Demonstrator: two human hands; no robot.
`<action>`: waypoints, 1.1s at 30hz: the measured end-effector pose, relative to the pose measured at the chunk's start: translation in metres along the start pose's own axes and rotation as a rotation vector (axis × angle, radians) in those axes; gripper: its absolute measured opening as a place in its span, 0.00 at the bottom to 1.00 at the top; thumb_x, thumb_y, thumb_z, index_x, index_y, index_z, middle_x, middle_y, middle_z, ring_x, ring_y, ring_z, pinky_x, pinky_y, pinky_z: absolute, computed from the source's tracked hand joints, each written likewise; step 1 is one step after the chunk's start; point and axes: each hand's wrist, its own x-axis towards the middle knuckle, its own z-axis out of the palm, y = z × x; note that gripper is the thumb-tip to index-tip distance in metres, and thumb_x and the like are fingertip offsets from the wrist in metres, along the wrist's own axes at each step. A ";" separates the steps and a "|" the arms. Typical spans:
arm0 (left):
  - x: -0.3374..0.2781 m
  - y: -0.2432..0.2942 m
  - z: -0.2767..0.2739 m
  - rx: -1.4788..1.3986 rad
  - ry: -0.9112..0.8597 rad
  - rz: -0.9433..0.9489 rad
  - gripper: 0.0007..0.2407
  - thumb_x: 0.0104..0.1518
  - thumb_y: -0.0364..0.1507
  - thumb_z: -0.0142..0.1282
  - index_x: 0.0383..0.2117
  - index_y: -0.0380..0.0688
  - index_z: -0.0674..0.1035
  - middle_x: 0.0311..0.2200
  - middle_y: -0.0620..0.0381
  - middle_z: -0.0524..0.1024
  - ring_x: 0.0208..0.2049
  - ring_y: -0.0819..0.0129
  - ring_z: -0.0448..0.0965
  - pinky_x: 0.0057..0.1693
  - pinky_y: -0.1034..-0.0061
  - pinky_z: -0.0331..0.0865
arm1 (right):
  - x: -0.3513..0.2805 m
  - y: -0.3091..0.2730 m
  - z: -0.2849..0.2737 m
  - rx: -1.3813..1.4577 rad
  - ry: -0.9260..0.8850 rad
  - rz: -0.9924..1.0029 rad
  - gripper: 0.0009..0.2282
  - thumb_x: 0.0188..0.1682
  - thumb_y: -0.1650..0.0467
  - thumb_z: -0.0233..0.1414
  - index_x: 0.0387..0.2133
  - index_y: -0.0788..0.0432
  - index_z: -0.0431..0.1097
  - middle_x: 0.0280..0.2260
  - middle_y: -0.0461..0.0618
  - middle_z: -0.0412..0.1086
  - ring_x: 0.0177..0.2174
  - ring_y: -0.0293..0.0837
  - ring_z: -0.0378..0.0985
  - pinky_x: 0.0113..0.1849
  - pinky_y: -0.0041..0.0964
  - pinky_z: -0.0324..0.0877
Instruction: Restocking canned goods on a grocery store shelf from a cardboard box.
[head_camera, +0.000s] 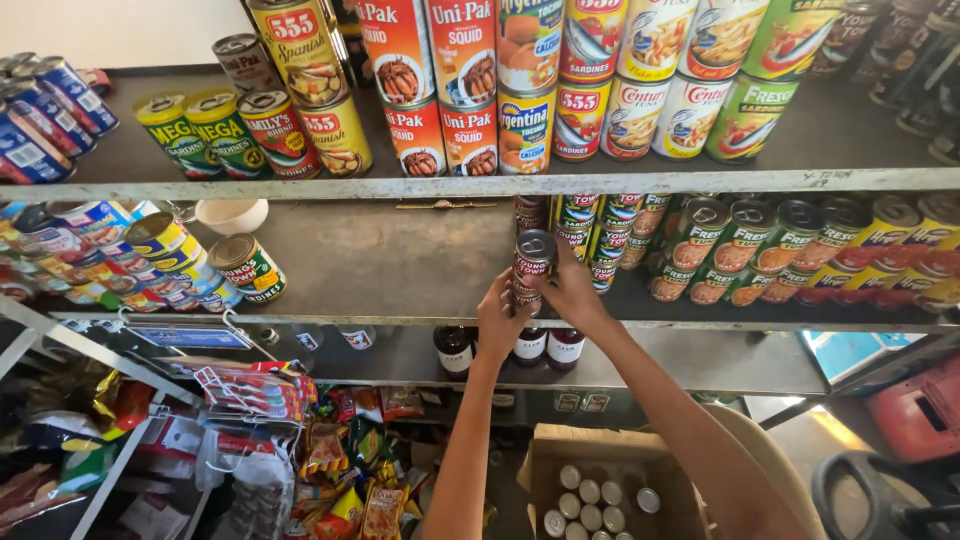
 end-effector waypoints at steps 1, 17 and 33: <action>0.002 0.001 -0.001 -0.001 0.001 0.003 0.29 0.51 0.22 0.67 0.61 0.37 0.68 0.52 0.47 0.77 0.52 0.65 0.80 0.53 0.69 0.78 | 0.003 0.003 -0.001 -0.001 0.000 -0.003 0.31 0.45 0.66 0.63 0.59 0.63 0.56 0.50 0.60 0.72 0.51 0.55 0.77 0.48 0.46 0.74; -0.011 0.006 0.004 0.419 0.262 -0.016 0.18 0.45 0.27 0.74 0.39 0.30 0.80 0.36 0.41 0.82 0.38 0.56 0.84 0.45 0.69 0.76 | -0.048 0.078 0.039 0.051 0.032 0.251 0.20 0.47 0.70 0.59 0.51 0.65 0.65 0.41 0.58 0.77 0.42 0.48 0.82 0.44 0.41 0.75; 0.052 -0.027 0.010 0.428 0.264 0.071 0.09 0.52 0.23 0.64 0.39 0.36 0.83 0.30 0.38 0.80 0.33 0.44 0.80 0.42 0.59 0.73 | -0.014 0.140 0.094 0.157 0.004 0.202 0.21 0.49 0.76 0.48 0.58 0.64 0.63 0.48 0.58 0.75 0.47 0.46 0.79 0.47 0.38 0.72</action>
